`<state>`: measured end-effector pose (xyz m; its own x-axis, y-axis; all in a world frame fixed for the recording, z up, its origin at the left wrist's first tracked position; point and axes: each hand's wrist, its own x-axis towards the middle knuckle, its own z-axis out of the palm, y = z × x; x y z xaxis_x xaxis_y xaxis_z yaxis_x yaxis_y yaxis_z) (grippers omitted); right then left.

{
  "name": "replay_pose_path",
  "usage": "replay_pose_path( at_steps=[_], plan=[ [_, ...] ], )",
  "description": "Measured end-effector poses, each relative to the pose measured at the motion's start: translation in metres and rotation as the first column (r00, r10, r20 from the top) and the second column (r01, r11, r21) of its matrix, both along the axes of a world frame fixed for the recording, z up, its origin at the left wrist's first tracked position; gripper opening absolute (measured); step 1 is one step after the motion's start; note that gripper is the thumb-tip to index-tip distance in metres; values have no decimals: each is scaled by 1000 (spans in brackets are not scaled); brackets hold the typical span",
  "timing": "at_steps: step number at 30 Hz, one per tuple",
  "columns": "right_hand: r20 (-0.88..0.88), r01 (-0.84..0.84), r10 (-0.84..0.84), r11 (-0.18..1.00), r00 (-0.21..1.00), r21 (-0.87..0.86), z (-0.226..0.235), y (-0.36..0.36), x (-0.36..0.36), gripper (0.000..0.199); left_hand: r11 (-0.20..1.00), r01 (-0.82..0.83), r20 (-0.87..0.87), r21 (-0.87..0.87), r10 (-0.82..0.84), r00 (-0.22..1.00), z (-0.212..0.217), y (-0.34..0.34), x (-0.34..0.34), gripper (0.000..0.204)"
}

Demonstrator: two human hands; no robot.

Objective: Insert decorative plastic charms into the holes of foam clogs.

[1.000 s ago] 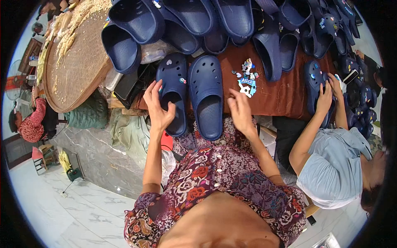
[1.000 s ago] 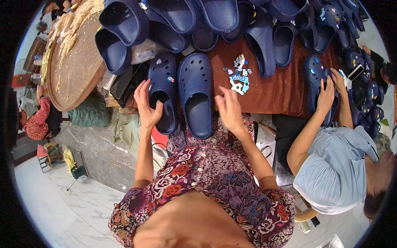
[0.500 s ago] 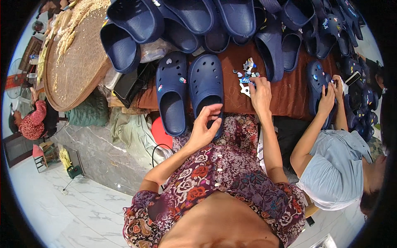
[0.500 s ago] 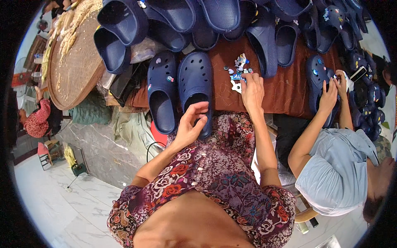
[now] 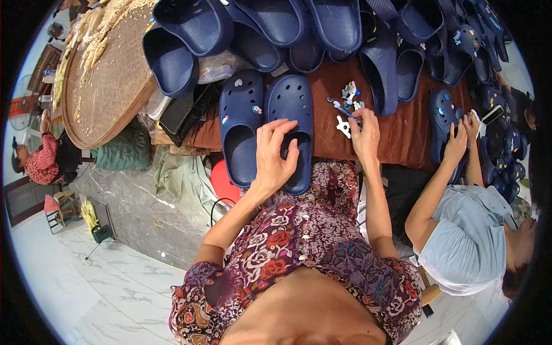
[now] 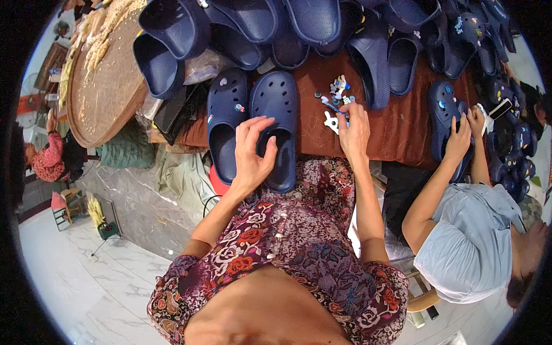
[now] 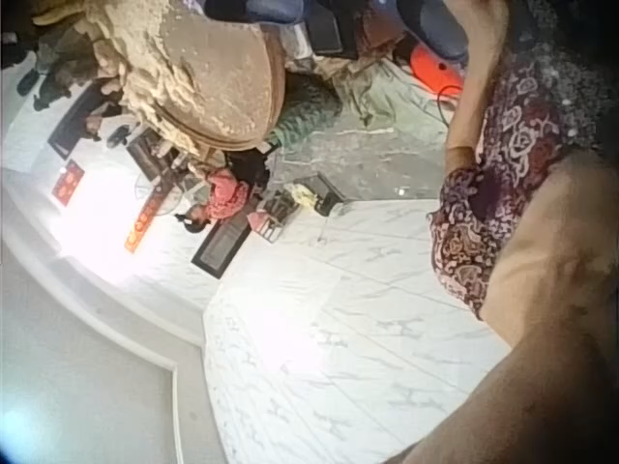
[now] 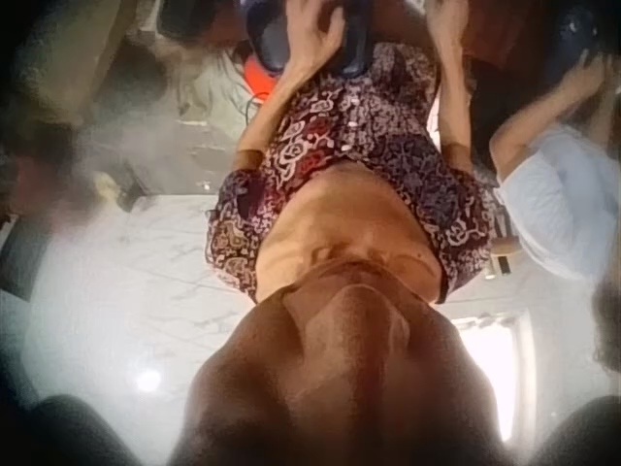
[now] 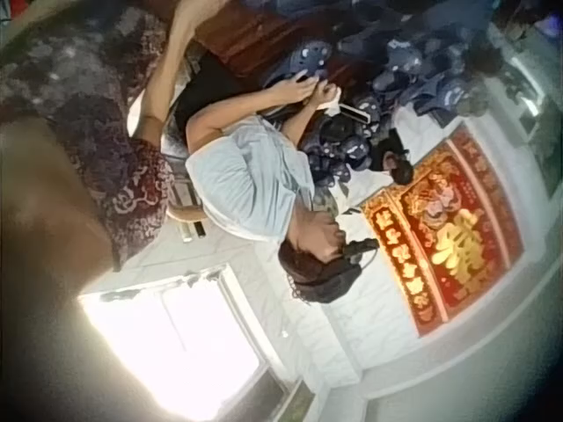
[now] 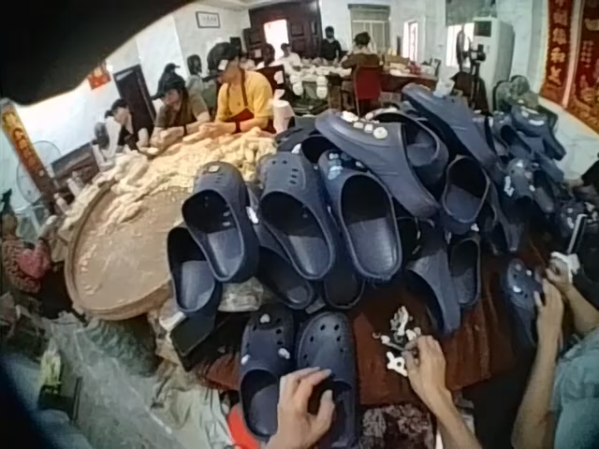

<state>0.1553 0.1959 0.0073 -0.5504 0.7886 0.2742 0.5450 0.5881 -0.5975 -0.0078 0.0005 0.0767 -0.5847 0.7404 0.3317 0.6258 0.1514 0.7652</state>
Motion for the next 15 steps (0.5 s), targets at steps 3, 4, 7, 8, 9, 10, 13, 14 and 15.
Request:
replay_pose_path(
  at_steps=[3, 4, 7, 8, 9, 10, 13, 14, 15],
  plan=[
    [-149, -36, -10, 952, 989, -305, 5, -1, -4, 14, 998, 12, -44, -59, -14, 999, -11, 5, -8, 43],
    [-148, -38, -8, 952, 989, -305, 6, -3, -6, 14, 994, 45, -62, -100, -51, 997, -14, 8, -11, 46],
    [-367, -225, -44, 721, 929, -656, 8, -10, -17, 17, 992, 36, -80, -120, -46, 996, -16, 12, -13, 44],
    [-368, -225, -44, 721, 929, -655, 9, -13, -21, 17, 990, 40, -80, -134, -51, 996, -16, 13, -13, 43],
    [-401, -272, -29, 690, 916, -671, 10, -15, -25, 18, 990, 40, -80, -133, -51, 995, -15, 14, -11, 43],
    [-435, -320, -14, 656, 900, -684, 11, -17, -29, 19, 991, 61, -89, -121, -72, 993, -15, 15, -9, 43],
    [-427, -332, -33, 577, 904, -747, 15, -21, -38, 21, 985, 132, -78, -107, -141, 987, -14, 13, 1, 43],
    [-411, -322, -53, 531, 910, -783, 17, -23, -39, 21, 983, 149, -66, -107, -156, 986, -14, 13, 5, 43],
    [-412, -341, -16, 533, 911, -774, 15, -22, -39, 22, 983, 153, -51, -98, -158, 986, -15, 12, 5, 41]
  ],
)
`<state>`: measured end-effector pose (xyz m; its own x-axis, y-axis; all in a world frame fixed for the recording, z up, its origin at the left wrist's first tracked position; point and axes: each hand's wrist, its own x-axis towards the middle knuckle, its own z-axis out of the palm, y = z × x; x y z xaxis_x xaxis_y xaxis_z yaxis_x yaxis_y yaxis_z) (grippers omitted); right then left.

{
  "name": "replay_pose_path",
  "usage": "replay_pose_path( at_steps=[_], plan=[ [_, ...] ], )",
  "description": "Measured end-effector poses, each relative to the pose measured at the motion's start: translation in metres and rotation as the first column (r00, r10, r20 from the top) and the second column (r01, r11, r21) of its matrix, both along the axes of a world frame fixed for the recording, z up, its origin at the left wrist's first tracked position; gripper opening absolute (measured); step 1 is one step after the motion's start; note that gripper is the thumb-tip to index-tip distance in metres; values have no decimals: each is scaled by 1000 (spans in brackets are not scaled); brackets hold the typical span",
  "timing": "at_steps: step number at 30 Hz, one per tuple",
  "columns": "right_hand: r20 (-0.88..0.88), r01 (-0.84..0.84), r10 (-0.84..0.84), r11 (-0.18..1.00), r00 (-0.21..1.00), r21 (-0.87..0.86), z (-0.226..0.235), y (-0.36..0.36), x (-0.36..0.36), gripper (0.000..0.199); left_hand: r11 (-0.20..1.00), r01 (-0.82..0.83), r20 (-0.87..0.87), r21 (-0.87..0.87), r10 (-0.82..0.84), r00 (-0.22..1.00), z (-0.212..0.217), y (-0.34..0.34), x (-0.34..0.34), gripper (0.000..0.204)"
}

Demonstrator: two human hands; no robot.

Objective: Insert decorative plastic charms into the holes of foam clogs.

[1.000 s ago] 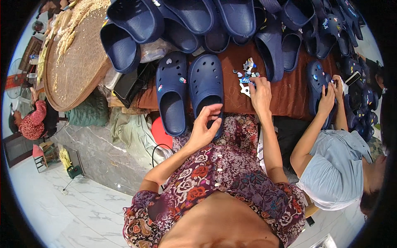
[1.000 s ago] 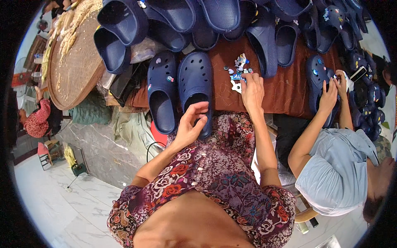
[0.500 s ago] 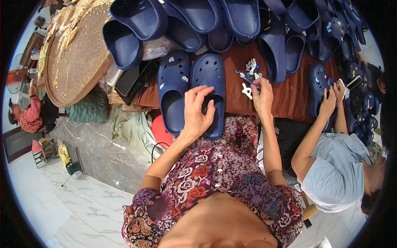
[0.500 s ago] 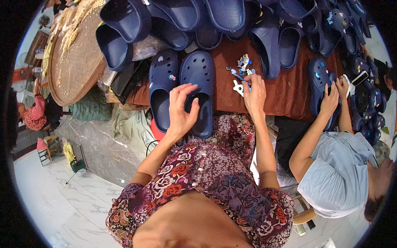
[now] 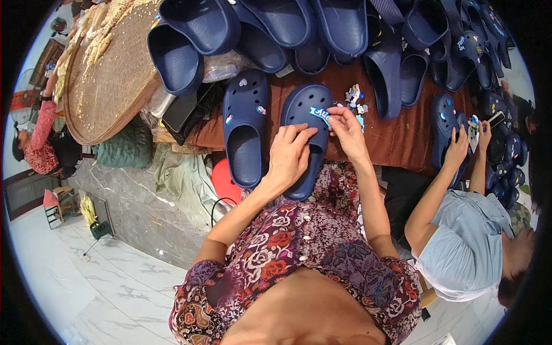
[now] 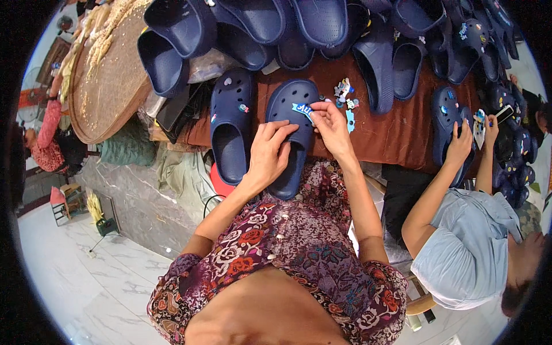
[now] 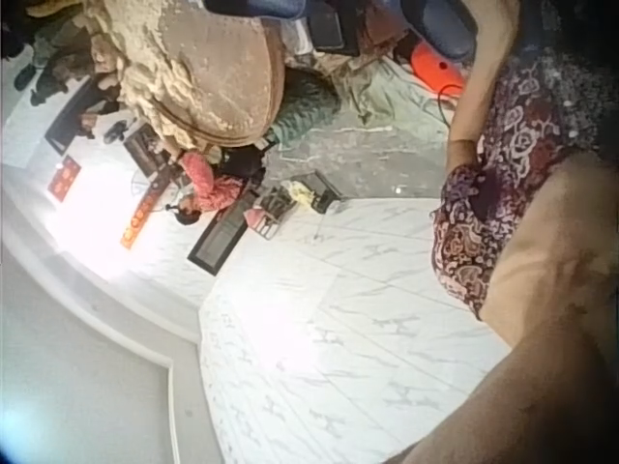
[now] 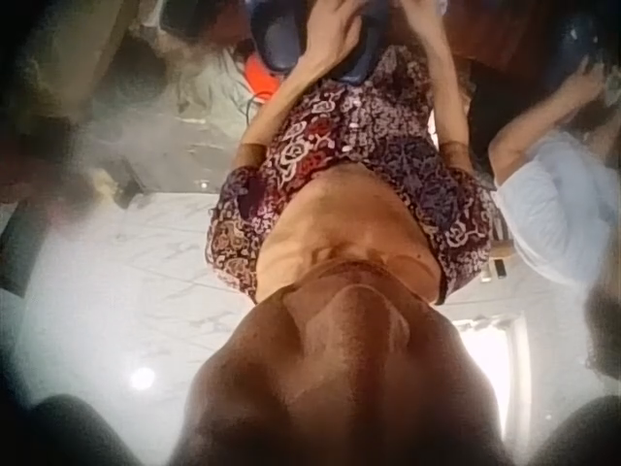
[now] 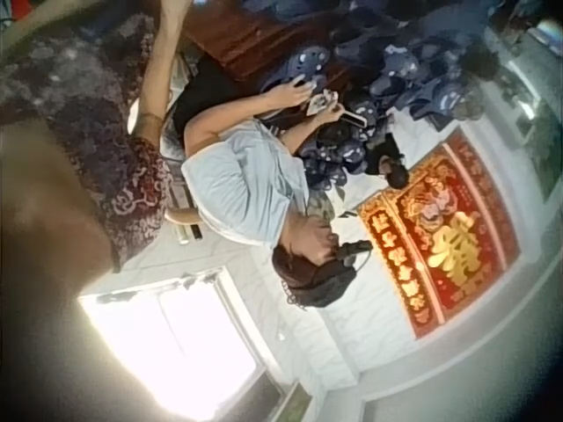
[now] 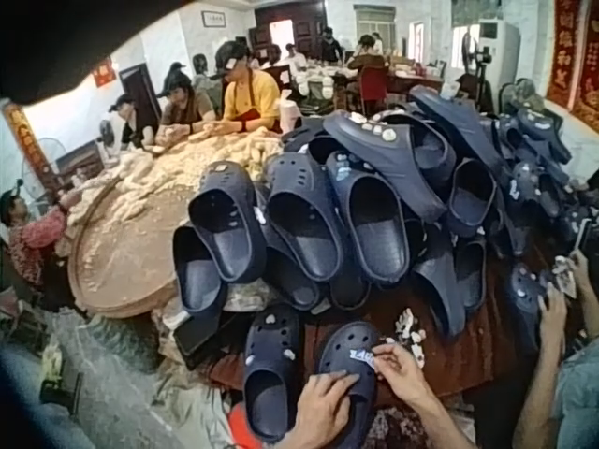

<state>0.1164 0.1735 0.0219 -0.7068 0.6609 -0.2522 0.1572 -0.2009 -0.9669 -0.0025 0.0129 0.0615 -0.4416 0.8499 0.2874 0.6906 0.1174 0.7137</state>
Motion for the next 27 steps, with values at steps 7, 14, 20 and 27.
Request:
replay_pose_path(
  at_steps=[7, 14, 20, 27],
  plan=[
    [23, 17, -17, 1000, 1000, -5, -9, 3, 7, 22, 998, 46, 183, 49, -55, 982, 9, -4, -22, 40],
    [42, 11, -15, 997, 999, 79, 3, 20, -10, 21, 996, -91, 378, 23, 76, 923, -6, 6, -44, 33],
    [117, -22, -23, 930, 993, 368, 3, 38, -39, 19, 994, -110, 320, 9, 101, 942, -20, 46, -52, 38],
    [171, -82, 19, 926, 985, 369, 16, 47, -41, 18, 988, -138, 231, -74, 151, 961, -37, 71, -57, 43]
  ],
)
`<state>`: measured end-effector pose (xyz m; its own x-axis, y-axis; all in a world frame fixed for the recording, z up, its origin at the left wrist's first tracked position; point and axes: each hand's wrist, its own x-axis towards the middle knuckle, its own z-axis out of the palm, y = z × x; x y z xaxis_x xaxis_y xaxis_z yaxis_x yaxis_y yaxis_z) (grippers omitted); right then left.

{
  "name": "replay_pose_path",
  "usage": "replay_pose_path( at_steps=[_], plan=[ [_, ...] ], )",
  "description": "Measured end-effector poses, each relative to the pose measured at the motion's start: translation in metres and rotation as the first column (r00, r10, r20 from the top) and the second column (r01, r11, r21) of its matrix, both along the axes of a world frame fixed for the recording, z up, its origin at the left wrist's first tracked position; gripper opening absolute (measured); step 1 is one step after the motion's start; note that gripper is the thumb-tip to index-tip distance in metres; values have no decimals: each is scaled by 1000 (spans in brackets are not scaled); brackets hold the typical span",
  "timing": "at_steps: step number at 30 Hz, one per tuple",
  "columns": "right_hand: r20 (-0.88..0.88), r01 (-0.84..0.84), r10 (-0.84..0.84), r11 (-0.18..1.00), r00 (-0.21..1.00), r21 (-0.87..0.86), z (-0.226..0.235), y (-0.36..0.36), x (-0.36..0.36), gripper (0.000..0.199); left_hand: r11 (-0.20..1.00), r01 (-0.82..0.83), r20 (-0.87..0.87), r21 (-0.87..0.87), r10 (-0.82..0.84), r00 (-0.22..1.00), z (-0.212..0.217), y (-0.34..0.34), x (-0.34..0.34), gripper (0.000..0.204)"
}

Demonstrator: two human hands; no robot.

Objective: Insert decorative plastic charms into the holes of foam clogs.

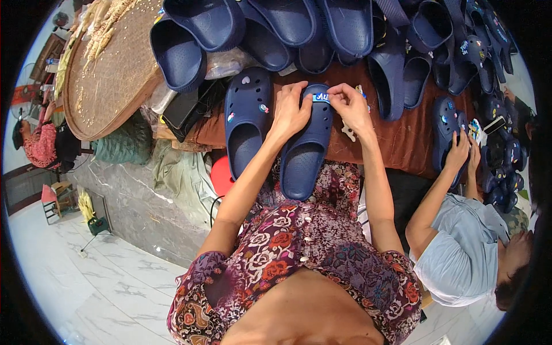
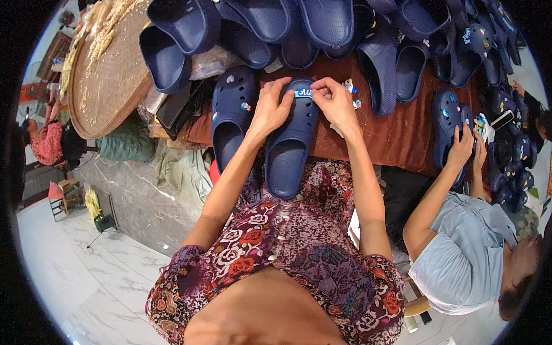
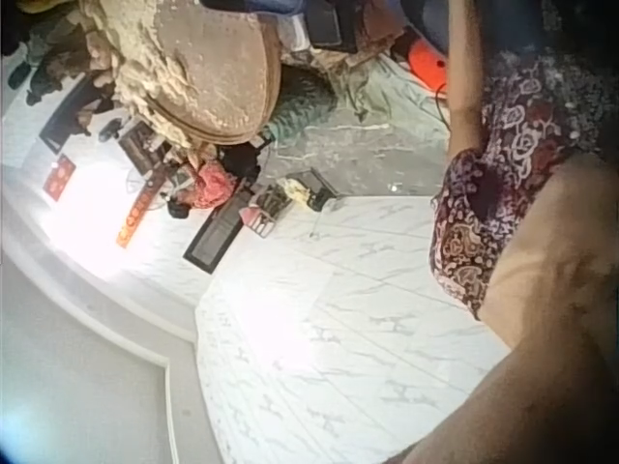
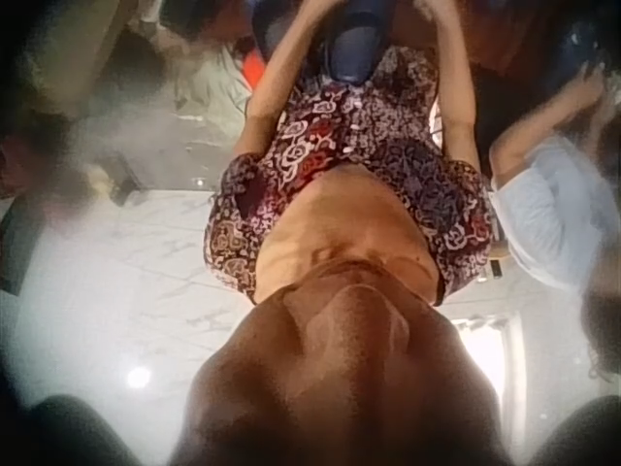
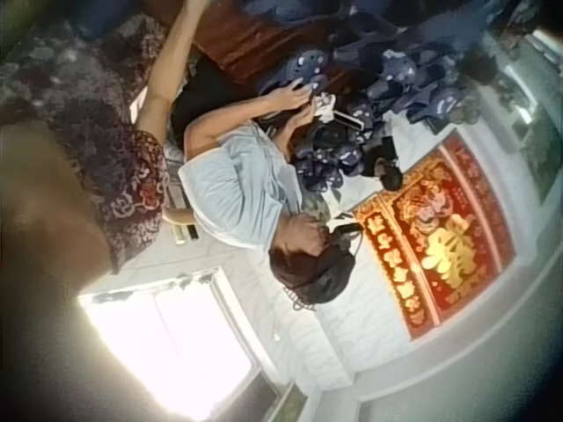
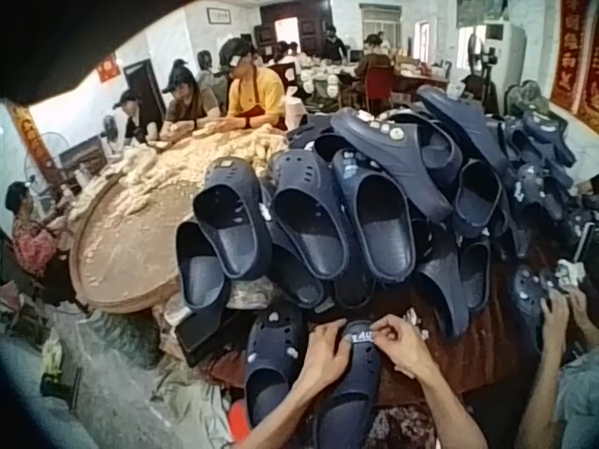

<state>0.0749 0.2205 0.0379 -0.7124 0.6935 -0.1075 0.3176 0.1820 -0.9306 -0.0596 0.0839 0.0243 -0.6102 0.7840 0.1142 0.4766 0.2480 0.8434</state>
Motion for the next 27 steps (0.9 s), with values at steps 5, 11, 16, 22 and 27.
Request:
replay_pose_path(
  at_steps=[5, 11, 16, 22, 27],
  plan=[
    [63, 13, -10, 999, 998, -45, 1, 3, 1, 17, 990, -27, 68, -139, 37, 997, -3, 7, -2, 49],
    [24, 6, -5, 998, 1000, -58, -8, 4, 1, 17, 968, -41, 126, -249, 75, 989, -1, 16, -2, 63],
    [-8, 16, -17, 997, 1000, -76, -7, 0, 3, 17, 959, -97, 17, -268, 106, 994, -11, 21, -1, 66],
    [-35, 47, -51, 993, 998, -111, -20, 0, 3, 41, 961, -118, 5, -250, 123, 992, -12, 23, 1, 63],
    [-39, -33, 23, 961, 999, -273, -29, 13, 1, 51, 967, -121, -3, -225, 124, 992, -14, 24, 1, 63]
  ],
)
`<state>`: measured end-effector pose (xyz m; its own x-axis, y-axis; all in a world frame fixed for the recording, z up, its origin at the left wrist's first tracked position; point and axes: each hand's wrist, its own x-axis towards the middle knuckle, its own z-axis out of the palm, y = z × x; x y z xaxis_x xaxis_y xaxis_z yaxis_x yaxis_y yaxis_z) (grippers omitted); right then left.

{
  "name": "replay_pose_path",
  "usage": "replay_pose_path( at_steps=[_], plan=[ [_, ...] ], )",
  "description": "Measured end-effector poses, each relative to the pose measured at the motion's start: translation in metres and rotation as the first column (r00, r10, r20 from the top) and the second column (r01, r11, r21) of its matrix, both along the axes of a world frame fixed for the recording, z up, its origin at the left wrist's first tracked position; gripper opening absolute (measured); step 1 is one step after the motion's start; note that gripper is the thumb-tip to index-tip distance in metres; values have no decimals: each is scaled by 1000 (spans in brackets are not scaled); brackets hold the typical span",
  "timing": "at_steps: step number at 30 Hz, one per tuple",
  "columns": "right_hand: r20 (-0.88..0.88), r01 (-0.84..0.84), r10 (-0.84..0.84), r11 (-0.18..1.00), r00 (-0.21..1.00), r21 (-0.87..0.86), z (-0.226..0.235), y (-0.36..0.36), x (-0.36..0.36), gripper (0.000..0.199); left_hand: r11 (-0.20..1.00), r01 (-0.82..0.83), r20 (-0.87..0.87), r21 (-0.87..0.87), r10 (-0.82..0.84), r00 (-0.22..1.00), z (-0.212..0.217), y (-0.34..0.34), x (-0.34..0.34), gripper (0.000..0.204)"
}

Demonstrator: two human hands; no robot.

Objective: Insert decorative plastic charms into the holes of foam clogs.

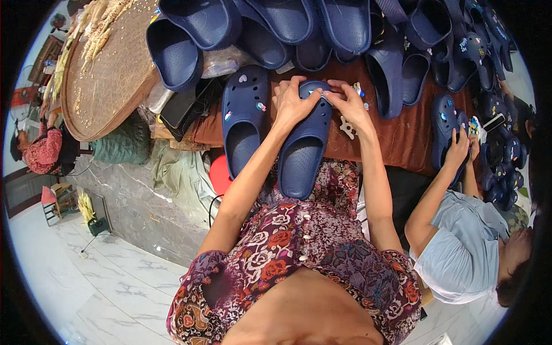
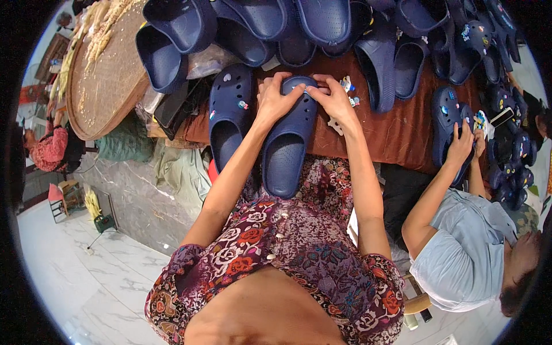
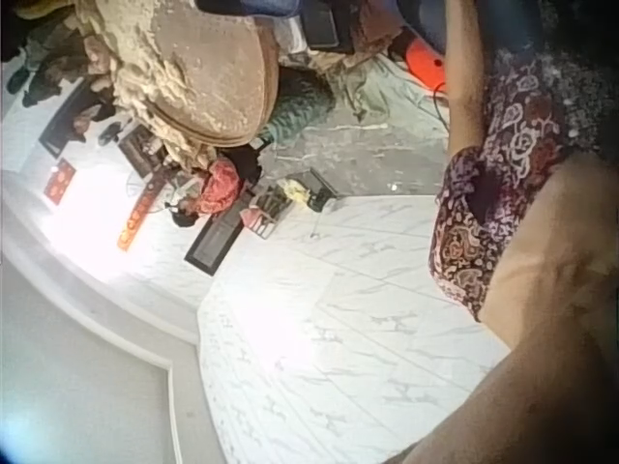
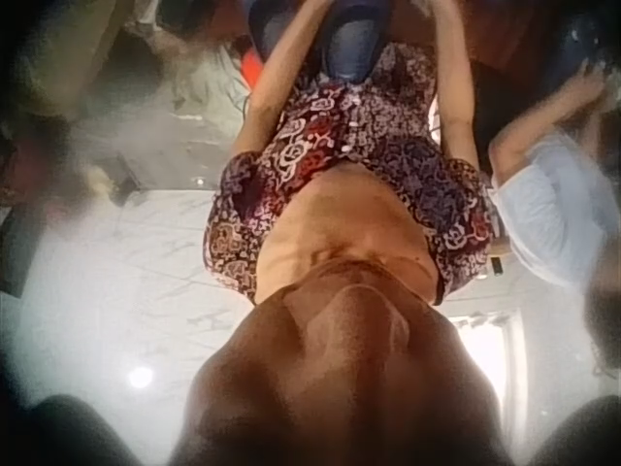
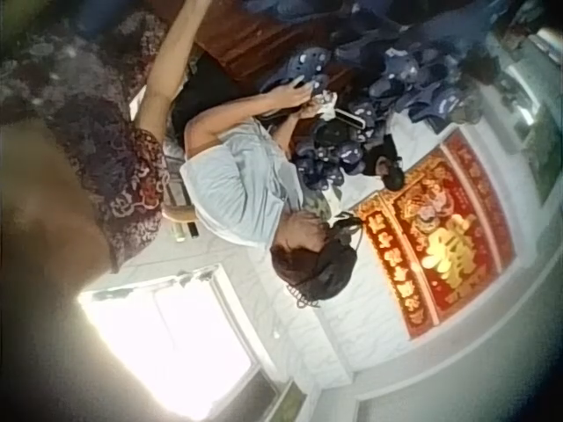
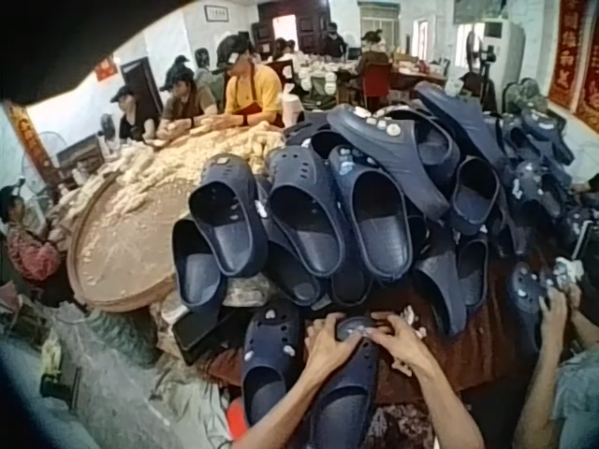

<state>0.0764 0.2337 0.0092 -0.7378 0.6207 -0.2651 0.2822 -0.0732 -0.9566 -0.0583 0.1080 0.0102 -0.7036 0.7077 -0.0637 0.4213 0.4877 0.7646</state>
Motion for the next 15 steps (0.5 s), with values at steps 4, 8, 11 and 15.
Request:
replay_pose_path(
  at_steps=[4, 8, 11, 15],
  plan=[
    [-28, -87, 84, 992, 996, -92, 3, 11, -5, 53, 1000, 6, -15, -18, -6, 1000, -1, 1, 0, 63],
    [31, -95, 96, 995, 995, -22, 21, 10, -11, 52, 1000, 6, -33, -16, -7, 999, -2, -1, 1, 62],
    [105, -121, 123, 992, 987, -20, 26, 12, -11, 52, 1000, 5, -29, -14, -5, 1000, -1, 0, 3, 61],
    [77, -116, 117, 993, 990, -11, 19, 13, -12, 50, 1000, 13, -38, -22, -14, 999, 1, 0, 3, 61]
  ],
)
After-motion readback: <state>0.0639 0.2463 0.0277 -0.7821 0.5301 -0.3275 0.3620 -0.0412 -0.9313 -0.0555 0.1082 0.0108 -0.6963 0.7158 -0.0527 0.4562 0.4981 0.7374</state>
